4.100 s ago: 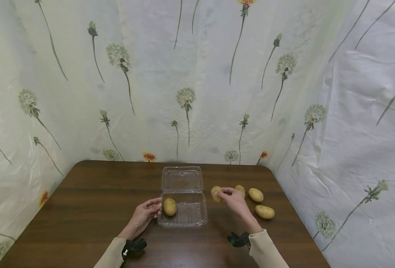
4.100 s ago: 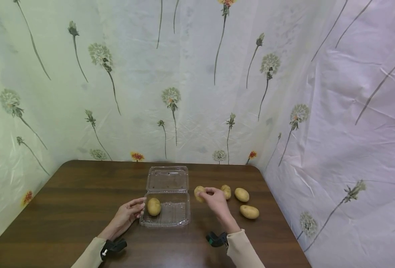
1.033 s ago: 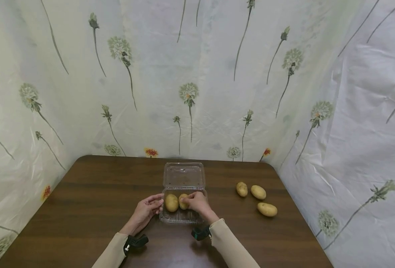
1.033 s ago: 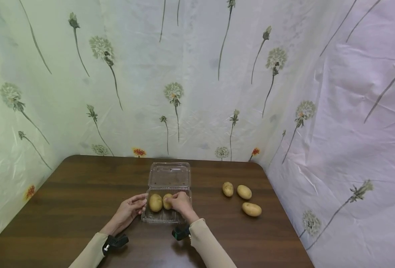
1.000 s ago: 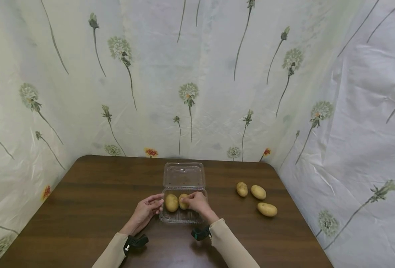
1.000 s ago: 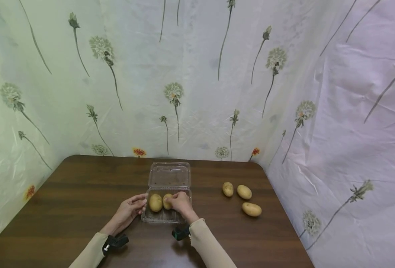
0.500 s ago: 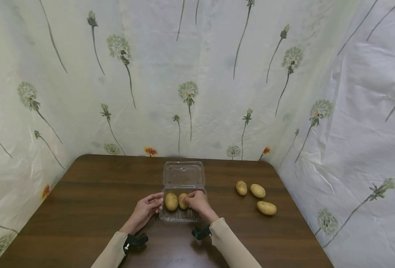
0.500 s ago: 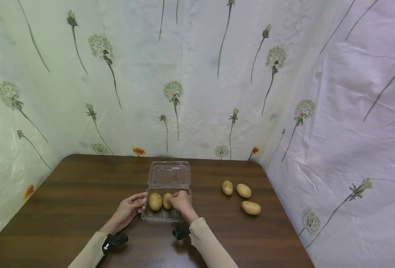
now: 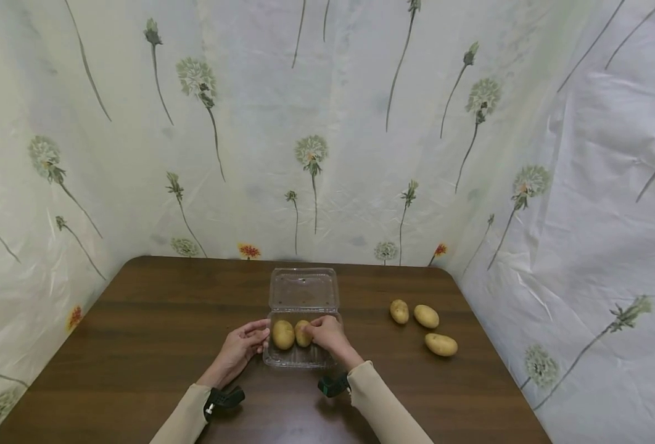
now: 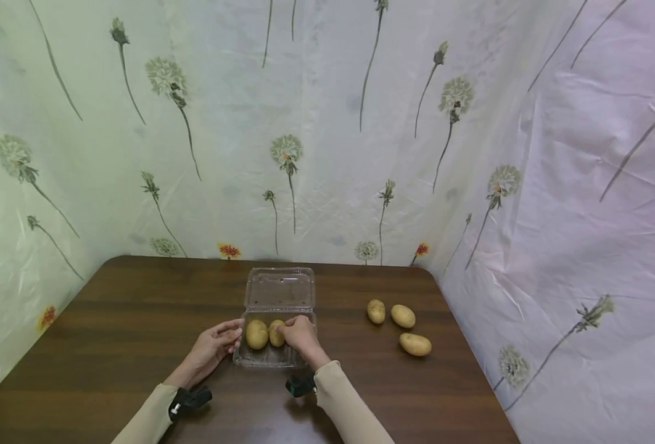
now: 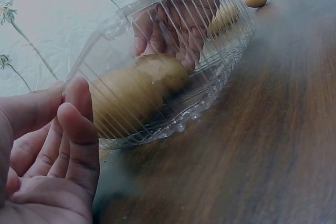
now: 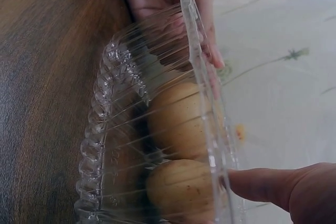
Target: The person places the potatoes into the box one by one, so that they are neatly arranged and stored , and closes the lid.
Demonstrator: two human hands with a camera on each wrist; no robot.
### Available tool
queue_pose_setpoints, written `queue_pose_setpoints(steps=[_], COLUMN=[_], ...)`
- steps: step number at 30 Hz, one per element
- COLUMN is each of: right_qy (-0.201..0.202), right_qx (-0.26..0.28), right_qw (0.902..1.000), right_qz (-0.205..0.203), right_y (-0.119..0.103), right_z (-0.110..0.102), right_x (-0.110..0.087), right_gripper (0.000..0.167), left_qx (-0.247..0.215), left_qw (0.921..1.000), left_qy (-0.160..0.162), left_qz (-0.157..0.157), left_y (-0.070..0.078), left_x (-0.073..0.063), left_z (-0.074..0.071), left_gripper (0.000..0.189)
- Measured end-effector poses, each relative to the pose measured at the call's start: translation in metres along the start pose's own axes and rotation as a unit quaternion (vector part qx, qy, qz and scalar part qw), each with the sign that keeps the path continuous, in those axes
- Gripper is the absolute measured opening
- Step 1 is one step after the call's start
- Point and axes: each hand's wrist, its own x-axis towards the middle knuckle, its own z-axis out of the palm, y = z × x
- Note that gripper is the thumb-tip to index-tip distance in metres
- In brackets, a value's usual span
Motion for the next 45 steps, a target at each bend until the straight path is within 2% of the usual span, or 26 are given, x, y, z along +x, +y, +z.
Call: queue_pose_setpoints(steps=[9,18,29,34,38,41,45], right_qy=[-0.003,-0.012,-0.024,-0.038,-0.025,-0.014,-0.021], right_qx=[0.044,0.023,0.064,0.061,0.036,0.023,0.033], right_qw=[0.999,0.9996,0.9976,0.9969,0.9976,0.998,0.998], right_qz=[-0.004,-0.008,-0.014,-0.033,-0.053,-0.057,-0.049], right_y=[0.0,-0.006,-0.011,-0.013,-0.018,-0.022,-0.024], right_z=[-0.004,-0.012,-0.014,-0.016,-0.018,-0.021,-0.024], right_x=[0.001,-0.001,-0.005,-0.007,-0.008,-0.009,-0.011], right_gripper=[0.022,0.033,0.036,0.037,0.041,0.046,0.051], left_qx=[-0.01,-0.004,-0.003,-0.001,-0.002,-0.003,-0.003], left_qw=[0.9999,0.9999,1.0,1.0,1.0,0.9999,0.9999], left_qy=[0.002,0.006,0.006,0.005,0.008,0.011,0.01], left_qz=[0.003,0.007,0.003,0.002,0.003,0.003,0.0], left_y=[-0.001,-0.003,-0.003,-0.002,-0.002,-0.002,-0.002], left_x=[0.002,0.002,0.002,0.002,0.001,0.001,0.001], left_z=[0.001,-0.001,-0.001,-0.001,0.0,0.0,0.0], left_gripper=[0.049,0.047,0.048,0.048,0.048,0.048,0.049])
